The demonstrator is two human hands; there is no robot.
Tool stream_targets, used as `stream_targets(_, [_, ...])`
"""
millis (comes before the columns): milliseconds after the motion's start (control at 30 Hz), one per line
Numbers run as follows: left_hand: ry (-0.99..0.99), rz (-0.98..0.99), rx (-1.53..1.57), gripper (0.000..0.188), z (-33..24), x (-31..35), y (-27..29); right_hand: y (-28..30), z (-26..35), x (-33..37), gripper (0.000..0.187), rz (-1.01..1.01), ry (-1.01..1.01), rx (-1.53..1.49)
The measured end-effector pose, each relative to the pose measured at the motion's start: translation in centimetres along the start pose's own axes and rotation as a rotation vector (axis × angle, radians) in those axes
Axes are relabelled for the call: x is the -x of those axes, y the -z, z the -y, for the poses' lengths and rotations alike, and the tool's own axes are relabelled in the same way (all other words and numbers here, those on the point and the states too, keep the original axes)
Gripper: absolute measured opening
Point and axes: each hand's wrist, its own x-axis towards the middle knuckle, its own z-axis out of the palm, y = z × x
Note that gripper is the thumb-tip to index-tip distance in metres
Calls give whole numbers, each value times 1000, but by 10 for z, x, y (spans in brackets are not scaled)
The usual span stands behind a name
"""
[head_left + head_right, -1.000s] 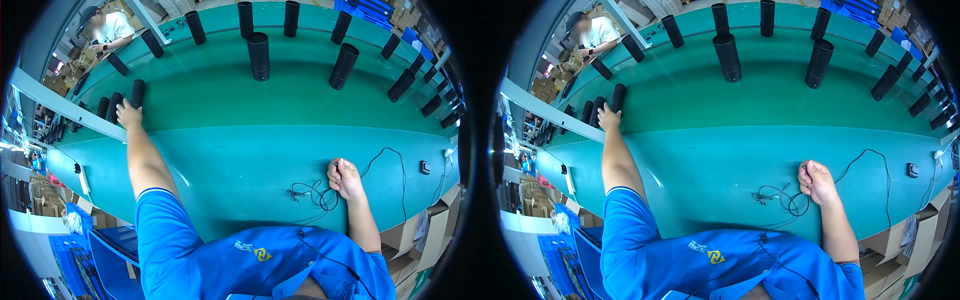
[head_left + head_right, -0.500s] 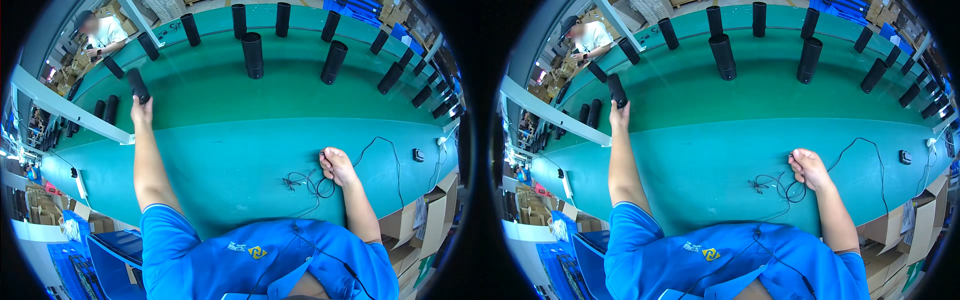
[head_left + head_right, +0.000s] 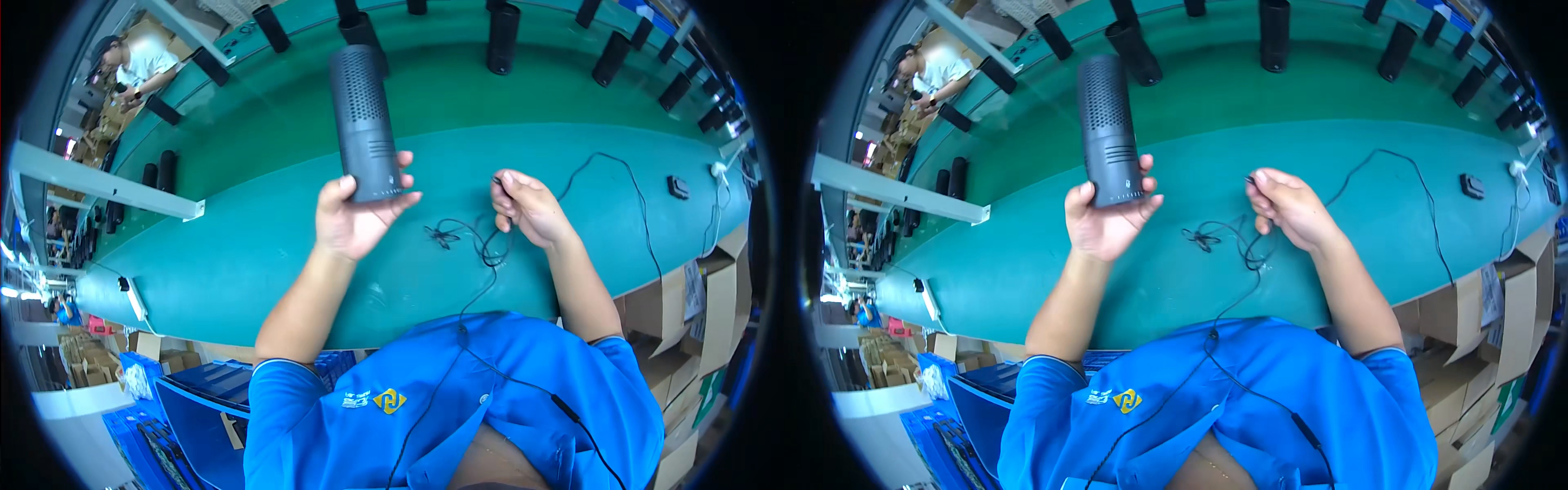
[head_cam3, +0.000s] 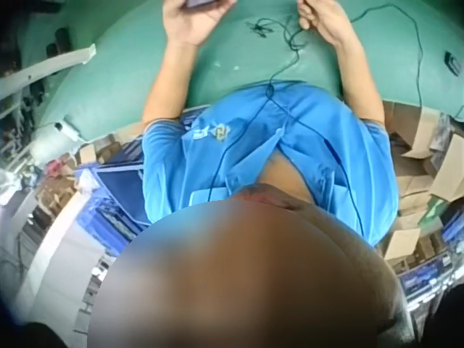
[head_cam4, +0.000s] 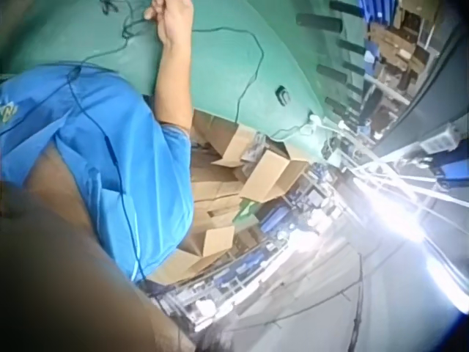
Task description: Testing light indicators on cylindrical speakers by plugging them into a power source on an assembly line.
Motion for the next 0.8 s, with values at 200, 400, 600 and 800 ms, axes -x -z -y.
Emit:
stream_targets(200, [-58, -27, 16, 82, 54, 5, -33, -50, 26, 38, 21, -59, 92, 78])
stream_targets(400, [-125, -24, -95, 85, 71, 11, -34, -56, 28, 53, 11, 103, 142, 492])
stream_targets(600, [-102, -80, -180, 89, 78, 18, -5, -57, 27, 52, 9, 101, 188, 706])
stream_targets(800, [-85, -101, -180, 86, 77, 15, -16, -56, 26, 50, 12, 59, 282, 869])
